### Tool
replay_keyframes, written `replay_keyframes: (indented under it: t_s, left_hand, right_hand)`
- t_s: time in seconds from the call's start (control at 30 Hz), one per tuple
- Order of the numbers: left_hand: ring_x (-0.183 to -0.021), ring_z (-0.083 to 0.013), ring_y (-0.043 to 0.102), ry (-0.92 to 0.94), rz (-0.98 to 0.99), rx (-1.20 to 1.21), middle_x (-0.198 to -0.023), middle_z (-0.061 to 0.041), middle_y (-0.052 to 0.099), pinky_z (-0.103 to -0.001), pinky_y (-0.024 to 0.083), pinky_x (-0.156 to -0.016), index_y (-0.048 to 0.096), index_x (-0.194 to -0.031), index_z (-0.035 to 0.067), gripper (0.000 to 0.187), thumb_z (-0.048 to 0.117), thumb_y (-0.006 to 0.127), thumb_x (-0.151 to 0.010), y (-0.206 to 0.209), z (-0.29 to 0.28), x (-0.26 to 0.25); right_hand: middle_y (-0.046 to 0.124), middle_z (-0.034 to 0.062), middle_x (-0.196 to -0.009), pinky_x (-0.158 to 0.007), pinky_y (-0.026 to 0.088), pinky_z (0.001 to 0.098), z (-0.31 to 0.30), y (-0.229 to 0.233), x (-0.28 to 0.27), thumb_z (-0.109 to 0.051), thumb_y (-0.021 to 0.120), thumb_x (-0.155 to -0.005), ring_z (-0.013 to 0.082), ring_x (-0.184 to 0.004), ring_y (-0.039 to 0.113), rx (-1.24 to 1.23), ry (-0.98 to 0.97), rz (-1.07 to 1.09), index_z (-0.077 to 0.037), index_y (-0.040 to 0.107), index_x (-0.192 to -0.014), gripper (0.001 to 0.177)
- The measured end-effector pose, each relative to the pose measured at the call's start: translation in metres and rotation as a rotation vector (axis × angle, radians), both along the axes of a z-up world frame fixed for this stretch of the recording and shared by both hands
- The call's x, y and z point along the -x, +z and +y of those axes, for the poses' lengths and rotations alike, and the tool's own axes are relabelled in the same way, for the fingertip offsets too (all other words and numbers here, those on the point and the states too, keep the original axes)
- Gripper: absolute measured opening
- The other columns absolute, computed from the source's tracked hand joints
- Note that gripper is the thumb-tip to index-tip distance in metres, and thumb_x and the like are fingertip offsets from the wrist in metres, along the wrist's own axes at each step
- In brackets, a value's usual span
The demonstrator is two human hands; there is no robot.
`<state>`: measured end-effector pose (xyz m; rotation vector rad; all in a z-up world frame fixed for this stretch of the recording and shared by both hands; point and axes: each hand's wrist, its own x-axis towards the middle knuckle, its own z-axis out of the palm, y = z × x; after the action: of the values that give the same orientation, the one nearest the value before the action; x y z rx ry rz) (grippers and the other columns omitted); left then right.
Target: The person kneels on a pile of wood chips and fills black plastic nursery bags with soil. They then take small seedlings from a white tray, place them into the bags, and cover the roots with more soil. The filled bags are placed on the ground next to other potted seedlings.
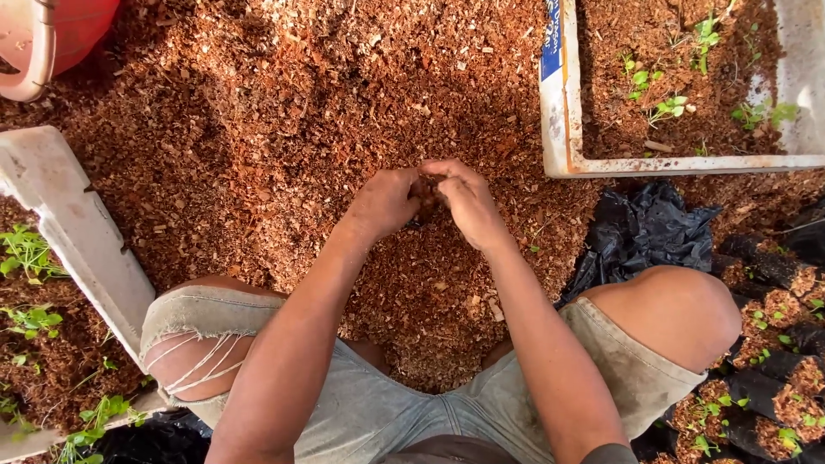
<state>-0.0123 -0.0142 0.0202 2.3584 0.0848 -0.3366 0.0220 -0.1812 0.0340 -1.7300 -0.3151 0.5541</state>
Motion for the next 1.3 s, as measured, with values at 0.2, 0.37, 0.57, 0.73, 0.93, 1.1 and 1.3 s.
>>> replay_keyframes:
  t_s: [0.2,0.37,0.57,0.73,0.93,1.1,1.3]
  left_hand:
    - [-0.094,-0.0399,0.074,0.018,0.067,0.033,-0.093,-0.021,0.075,-0.049,0.06,-0.08,0.074,-0.102,0.004,0.016,0.008,0.068,-0.088,0.009,0.009,0.0]
    - [-0.097,-0.0392,0.073,-0.025,0.183,0.038,-0.1,-0.022,0.073,-0.048,0.06,-0.084,0.071,-0.116,0.002,0.037,-0.006,0.068,-0.08,0.049,0.008,0.007]
    - [-0.099,-0.0402,0.073,-0.097,0.096,-0.048,-0.098,-0.021,0.073,-0.048,0.061,-0.082,0.073,-0.109,0.001,0.028,-0.007,0.066,-0.084,0.024,0.007,0.002]
    - [-0.098,-0.0381,0.073,-0.076,0.027,-0.076,-0.095,-0.019,0.075,-0.047,0.06,-0.081,0.075,-0.101,0.004,0.013,0.004,0.068,-0.09,-0.024,0.01,-0.012]
    - [-0.096,-0.0377,0.074,-0.03,-0.011,-0.113,-0.092,-0.018,0.075,-0.047,0.061,-0.08,0.077,-0.098,0.007,0.012,0.01,0.067,-0.091,-0.035,0.012,-0.017]
    - [-0.092,-0.0376,0.075,-0.048,-0.022,-0.104,-0.089,-0.019,0.075,-0.046,0.062,-0.077,0.077,-0.098,0.005,0.013,0.009,0.066,-0.091,-0.028,0.01,-0.017]
    - [-0.09,-0.0346,0.075,-0.06,-0.008,-0.127,-0.088,-0.017,0.074,-0.042,0.063,-0.075,0.077,-0.096,0.006,0.012,0.005,0.066,-0.091,-0.014,0.007,-0.007]
  right_hand:
    - [0.056,0.0291,-0.132,-0.097,0.056,0.0495,-0.019,0.029,0.013,-0.001,0.038,-0.101,0.0416,-0.125,0.059,0.27,-0.143,-0.053,0.002,0.06,-0.128,0.034]
    - [0.046,0.031,-0.148,-0.105,0.05,0.0584,-0.014,0.033,0.046,-0.026,0.065,-0.097,0.0467,-0.135,0.05,0.848,0.38,0.041,-0.001,0.052,-0.145,0.056]
    - [0.045,0.0275,-0.148,-0.099,0.057,0.0499,0.01,0.016,0.076,0.005,0.068,-0.089,0.0412,-0.133,0.052,1.061,0.615,-0.076,-0.008,0.048,-0.147,0.063]
    - [0.063,0.0299,-0.127,-0.077,0.063,0.0391,-0.019,-0.001,0.062,-0.002,0.069,-0.091,0.0319,-0.095,0.072,0.716,0.355,0.088,-0.001,0.064,-0.129,0.038]
    - [0.062,0.0228,-0.114,-0.068,0.058,0.0299,-0.003,0.008,0.037,-0.005,0.068,-0.095,0.0248,-0.087,0.068,0.109,-0.09,0.403,0.005,0.06,-0.129,0.036]
    - [0.064,0.0221,-0.122,-0.089,0.059,0.0417,-0.009,-0.008,0.034,-0.002,0.065,-0.098,0.0334,-0.109,0.069,0.13,-0.153,0.144,-0.002,0.061,-0.13,0.033]
    - [0.066,0.0202,-0.117,-0.088,0.057,0.0508,-0.01,-0.044,0.019,-0.027,0.079,-0.088,0.037,-0.112,0.067,0.637,0.034,-0.389,-0.005,0.066,-0.126,0.046]
